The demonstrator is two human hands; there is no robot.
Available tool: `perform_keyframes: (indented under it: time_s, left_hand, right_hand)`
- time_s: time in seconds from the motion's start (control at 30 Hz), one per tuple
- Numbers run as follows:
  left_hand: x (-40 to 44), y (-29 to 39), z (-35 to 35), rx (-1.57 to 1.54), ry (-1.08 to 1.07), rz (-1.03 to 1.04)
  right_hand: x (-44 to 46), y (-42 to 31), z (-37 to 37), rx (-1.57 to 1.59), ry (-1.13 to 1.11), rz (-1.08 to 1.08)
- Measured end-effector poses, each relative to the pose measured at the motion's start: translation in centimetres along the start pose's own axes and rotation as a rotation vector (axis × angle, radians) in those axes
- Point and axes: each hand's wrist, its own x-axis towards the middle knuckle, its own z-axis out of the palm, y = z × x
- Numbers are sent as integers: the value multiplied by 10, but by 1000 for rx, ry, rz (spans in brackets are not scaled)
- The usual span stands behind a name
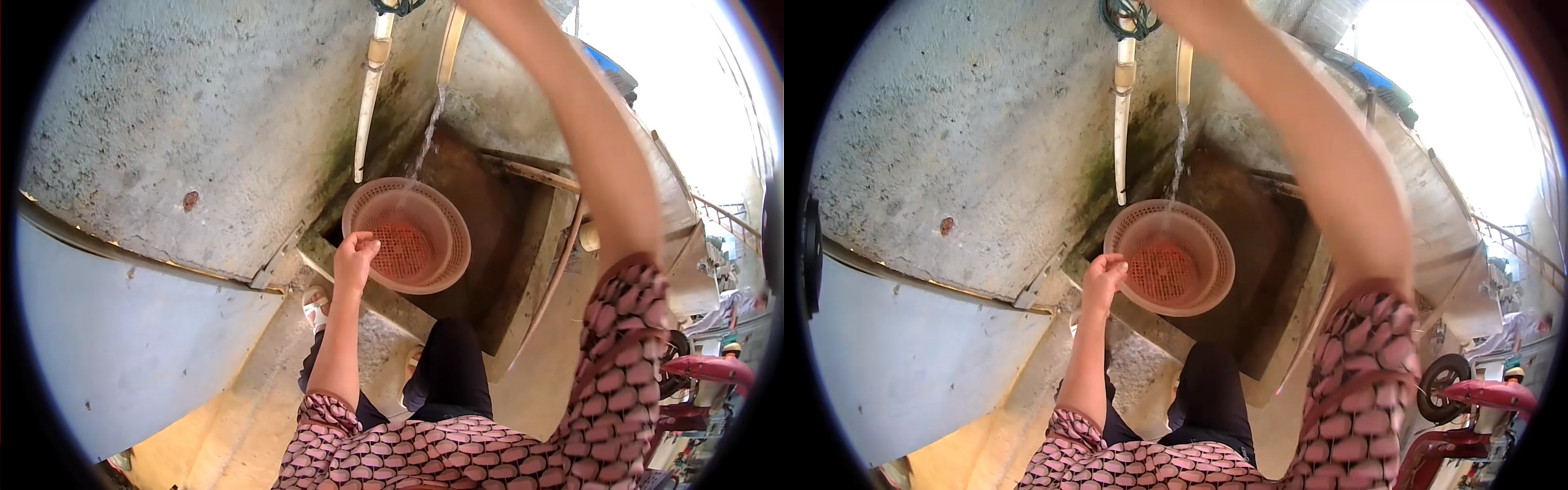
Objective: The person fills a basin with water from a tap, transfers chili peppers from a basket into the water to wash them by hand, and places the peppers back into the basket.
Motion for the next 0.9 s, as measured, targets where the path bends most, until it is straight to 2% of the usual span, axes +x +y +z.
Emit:
perform_keyframes:
  time_s: [0.03,0.1,0.17,0.2,0.23,0.27,0.3,0.37,0.4,0.43,0.47,0.5,0.57,0.6,0.63,0.7,0.73,0.83,0.9]
  left_hand:
    - [0,-2,-1,-8,3,-4]
    - [2,-6,-6,-16,-1,27]
    - [-1,-1,-10,-3,42,26]
    - [-2,1,-10,19,74,27]
    - [-4,0,-11,23,80,25]
    - [-5,0,-12,-13,86,16]
    - [-3,1,-13,-54,94,11]
    - [0,-7,-13,-19,106,16]
    - [2,-9,-12,12,110,28]
    - [2,-8,-10,18,103,25]
    - [0,-4,-7,10,98,10]
    - [-1,0,-4,2,90,-3]
    - [0,1,4,14,77,-10]
    - [1,0,6,19,59,-19]
    - [2,-1,7,26,42,-28]
    - [6,-5,8,53,25,-55]
    - [6,-5,9,43,75,-26]
    - [11,-10,9,12,152,47]
    - [11,-10,10,-29,217,3]
  right_hand:
    - [-34,-9,8,232,359,39]
    - [-104,-17,44,342,325,18]
    - [-210,-40,105,490,60,186]
    - [-274,-52,142,509,-169,305]
    - [-340,-64,174,572,-645,599]
    - [-413,-70,213,710,-898,841]
    - [-474,-85,238,679,-1003,1055]
    - [-485,-103,208,1140,-1128,1851]
    - [-501,-115,212,1141,-1130,1860]
    - [-524,-128,229,1490,-1030,2248]
    - [-536,-135,240,1856,-837,2614]
    - [-532,-137,239,1854,-820,2620]
    - [-517,-143,233,1779,-1097,2290]
    - [-510,-144,233,1665,-1096,2288]
    - [-511,-138,231,1659,-1078,2305]
    - [-511,-127,224,1712,-1056,2202]
    - [-514,-122,216,1712,-1061,2206]
    - [-518,-94,183,2113,-922,2174]
    - [-512,-88,169,2166,-869,2167]
